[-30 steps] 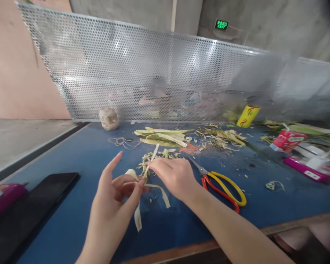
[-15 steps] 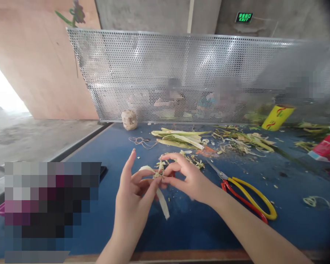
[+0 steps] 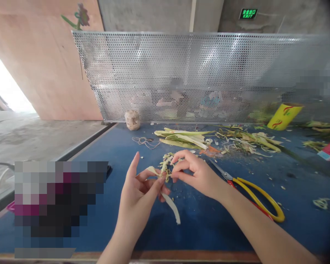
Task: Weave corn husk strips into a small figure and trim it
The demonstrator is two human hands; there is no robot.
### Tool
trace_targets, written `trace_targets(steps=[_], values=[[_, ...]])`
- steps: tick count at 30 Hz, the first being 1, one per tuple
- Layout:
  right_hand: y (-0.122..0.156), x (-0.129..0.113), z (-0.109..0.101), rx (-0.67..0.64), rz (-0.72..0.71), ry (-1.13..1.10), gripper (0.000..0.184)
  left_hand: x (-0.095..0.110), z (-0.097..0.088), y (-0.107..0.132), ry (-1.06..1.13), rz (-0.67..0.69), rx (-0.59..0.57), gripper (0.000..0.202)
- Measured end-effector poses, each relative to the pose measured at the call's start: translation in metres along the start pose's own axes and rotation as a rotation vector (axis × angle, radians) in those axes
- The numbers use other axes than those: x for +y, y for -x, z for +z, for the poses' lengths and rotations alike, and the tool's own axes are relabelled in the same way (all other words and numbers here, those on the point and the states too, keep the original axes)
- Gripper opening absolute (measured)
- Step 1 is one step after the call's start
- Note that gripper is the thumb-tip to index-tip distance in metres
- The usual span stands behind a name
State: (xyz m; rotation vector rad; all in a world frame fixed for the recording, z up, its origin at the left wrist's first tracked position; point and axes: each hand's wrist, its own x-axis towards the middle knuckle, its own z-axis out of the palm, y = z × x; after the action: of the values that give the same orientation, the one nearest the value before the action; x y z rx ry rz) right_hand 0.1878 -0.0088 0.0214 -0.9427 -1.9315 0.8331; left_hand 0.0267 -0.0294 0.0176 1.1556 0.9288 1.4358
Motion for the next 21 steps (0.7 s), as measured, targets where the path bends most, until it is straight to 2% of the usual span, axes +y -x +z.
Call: trace_targets(steps=[4,9,16,18,21], values=[[-0.001,0.002,0.004,-0.011,0.081,-0.123,0.01,0.002,-0.001,0.001,-0.006,0.028,0.003,0.084],[-0.002,0.003,0.014,-0.116,0.204,-0.312,0.022,0.004,0.0,0.001,-0.044,0.023,0.028,0.078],[-0.003,0.007,0.021,-0.124,0.195,-0.444,0.047,-0.002,-0.002,0.001,-0.014,-0.021,-0.047,0.085],[-0.003,0.008,0.021,-0.09,0.171,-0.402,0.044,-0.004,-0.004,0.001,0.012,-0.021,-0.08,0.086],[-0.004,0.01,0.019,-0.033,0.137,-0.33,0.032,-0.007,-0.006,-0.001,0.044,-0.023,-0.176,0.098]])
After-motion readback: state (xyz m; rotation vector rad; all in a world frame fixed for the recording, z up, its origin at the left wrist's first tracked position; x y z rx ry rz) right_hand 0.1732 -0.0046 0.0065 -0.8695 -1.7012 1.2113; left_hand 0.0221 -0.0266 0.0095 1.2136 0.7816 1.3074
